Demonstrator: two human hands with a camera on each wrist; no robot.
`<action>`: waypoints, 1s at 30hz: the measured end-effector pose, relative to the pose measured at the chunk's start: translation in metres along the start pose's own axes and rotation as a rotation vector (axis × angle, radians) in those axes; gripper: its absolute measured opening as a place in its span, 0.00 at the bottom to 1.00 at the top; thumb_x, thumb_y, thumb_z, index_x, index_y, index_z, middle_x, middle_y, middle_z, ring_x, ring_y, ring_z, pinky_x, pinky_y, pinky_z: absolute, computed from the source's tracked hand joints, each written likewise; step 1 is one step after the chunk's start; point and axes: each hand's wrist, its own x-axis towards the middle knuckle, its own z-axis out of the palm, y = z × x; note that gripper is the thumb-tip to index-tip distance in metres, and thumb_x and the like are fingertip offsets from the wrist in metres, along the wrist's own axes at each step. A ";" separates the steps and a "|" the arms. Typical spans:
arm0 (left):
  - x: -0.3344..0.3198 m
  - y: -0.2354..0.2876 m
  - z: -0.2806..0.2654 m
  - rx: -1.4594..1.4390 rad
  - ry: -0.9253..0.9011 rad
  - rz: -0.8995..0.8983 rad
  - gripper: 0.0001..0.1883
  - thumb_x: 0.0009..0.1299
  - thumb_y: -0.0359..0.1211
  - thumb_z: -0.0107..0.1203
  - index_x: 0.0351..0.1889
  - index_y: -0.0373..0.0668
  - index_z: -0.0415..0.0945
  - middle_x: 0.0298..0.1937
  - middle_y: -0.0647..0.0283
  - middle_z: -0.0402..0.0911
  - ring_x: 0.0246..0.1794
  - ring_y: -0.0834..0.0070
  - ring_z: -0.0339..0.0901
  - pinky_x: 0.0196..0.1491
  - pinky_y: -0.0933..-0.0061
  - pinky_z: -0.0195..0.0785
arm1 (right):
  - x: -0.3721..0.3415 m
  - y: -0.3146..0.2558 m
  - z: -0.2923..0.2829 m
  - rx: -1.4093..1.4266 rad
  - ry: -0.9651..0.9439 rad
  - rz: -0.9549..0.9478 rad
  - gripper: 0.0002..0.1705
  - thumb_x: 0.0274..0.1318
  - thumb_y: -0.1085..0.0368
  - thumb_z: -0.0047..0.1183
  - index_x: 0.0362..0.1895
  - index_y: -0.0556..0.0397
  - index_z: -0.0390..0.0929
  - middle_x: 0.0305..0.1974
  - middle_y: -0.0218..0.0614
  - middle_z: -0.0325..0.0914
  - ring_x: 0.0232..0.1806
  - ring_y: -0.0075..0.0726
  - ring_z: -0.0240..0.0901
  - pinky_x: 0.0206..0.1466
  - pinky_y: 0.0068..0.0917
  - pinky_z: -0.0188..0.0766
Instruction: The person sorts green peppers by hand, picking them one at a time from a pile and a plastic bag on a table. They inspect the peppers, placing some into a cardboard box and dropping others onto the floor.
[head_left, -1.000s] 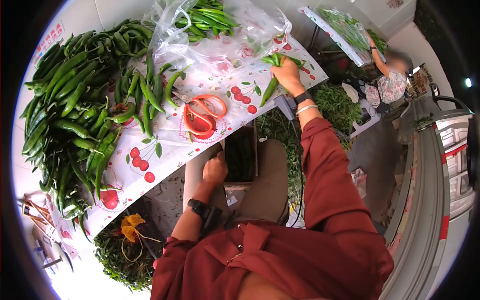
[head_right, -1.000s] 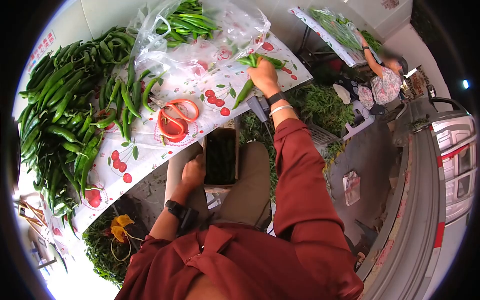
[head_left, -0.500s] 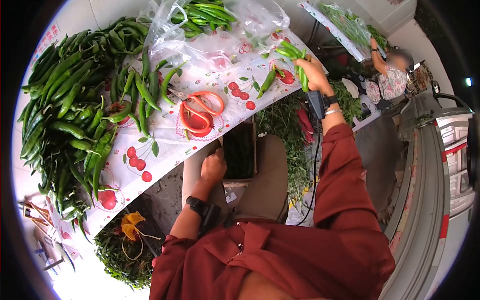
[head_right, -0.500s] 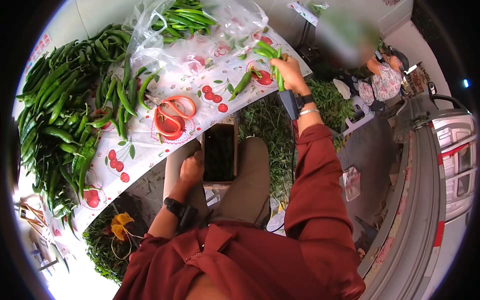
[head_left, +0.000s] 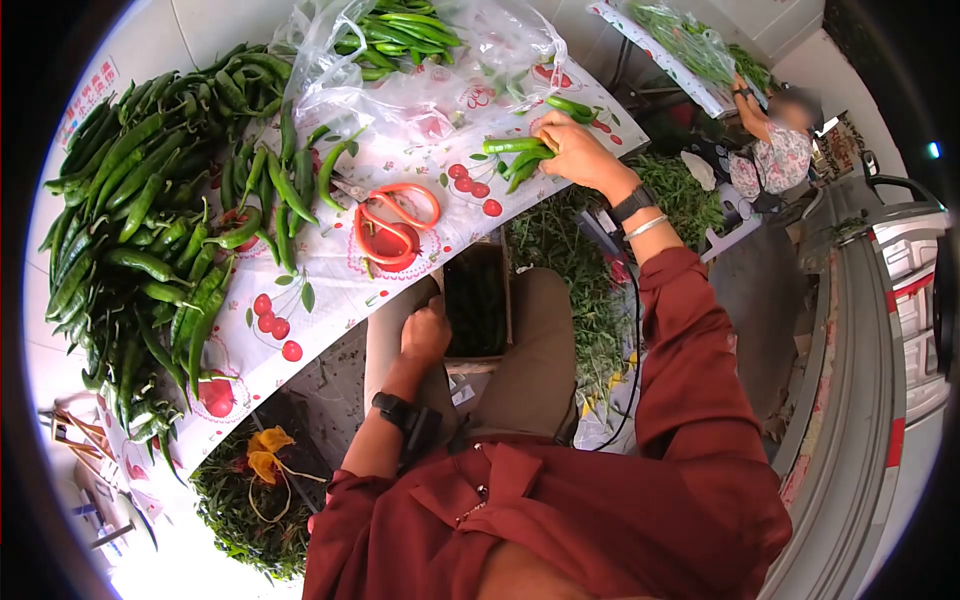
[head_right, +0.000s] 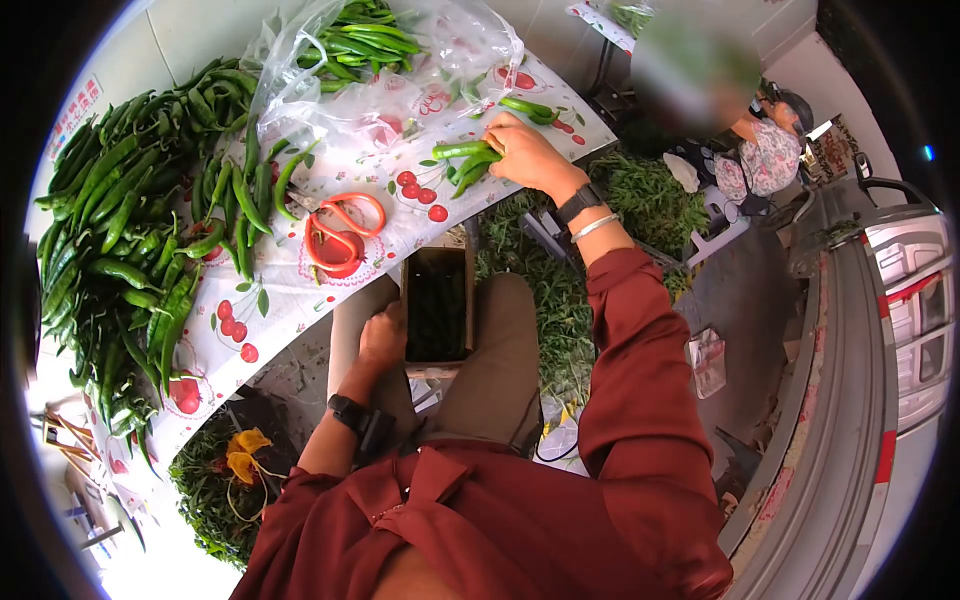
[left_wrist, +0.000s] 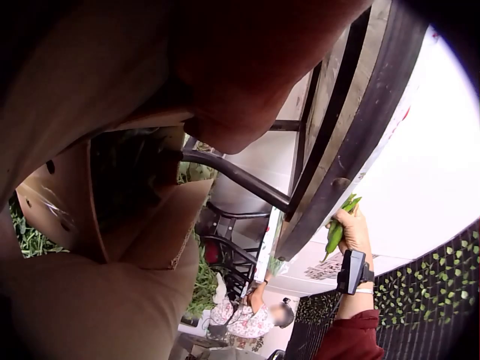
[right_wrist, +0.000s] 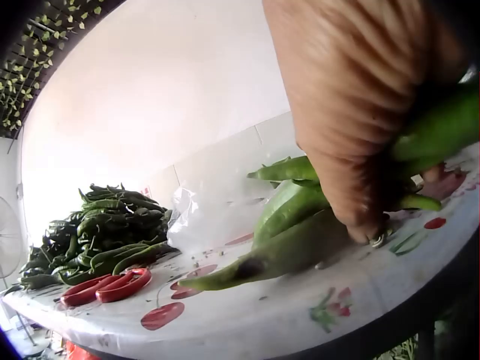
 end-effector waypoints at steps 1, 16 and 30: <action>0.000 0.000 0.000 0.010 -0.011 -0.005 0.09 0.57 0.28 0.42 0.36 0.36 0.63 0.26 0.42 0.74 0.28 0.47 0.73 0.35 0.50 0.67 | 0.000 0.003 0.001 0.002 -0.002 0.003 0.19 0.30 0.73 0.55 0.34 0.62 0.70 0.38 0.35 0.64 0.40 0.35 0.65 0.43 0.25 0.63; 0.001 -0.011 0.014 0.033 0.017 0.047 0.08 0.56 0.27 0.43 0.34 0.36 0.64 0.24 0.43 0.74 0.26 0.48 0.73 0.31 0.52 0.67 | -0.085 -0.086 0.030 -0.022 -0.185 -0.309 0.18 0.34 0.77 0.50 0.36 0.54 0.71 0.37 0.35 0.68 0.37 0.38 0.68 0.39 0.27 0.67; -0.003 -0.004 -0.001 0.029 0.015 0.004 0.12 0.57 0.28 0.42 0.40 0.38 0.63 0.25 0.44 0.75 0.27 0.48 0.73 0.32 0.52 0.68 | -0.079 -0.060 0.135 0.056 -0.329 -0.474 0.12 0.40 0.69 0.49 0.35 0.52 0.73 0.38 0.36 0.67 0.41 0.40 0.65 0.43 0.38 0.61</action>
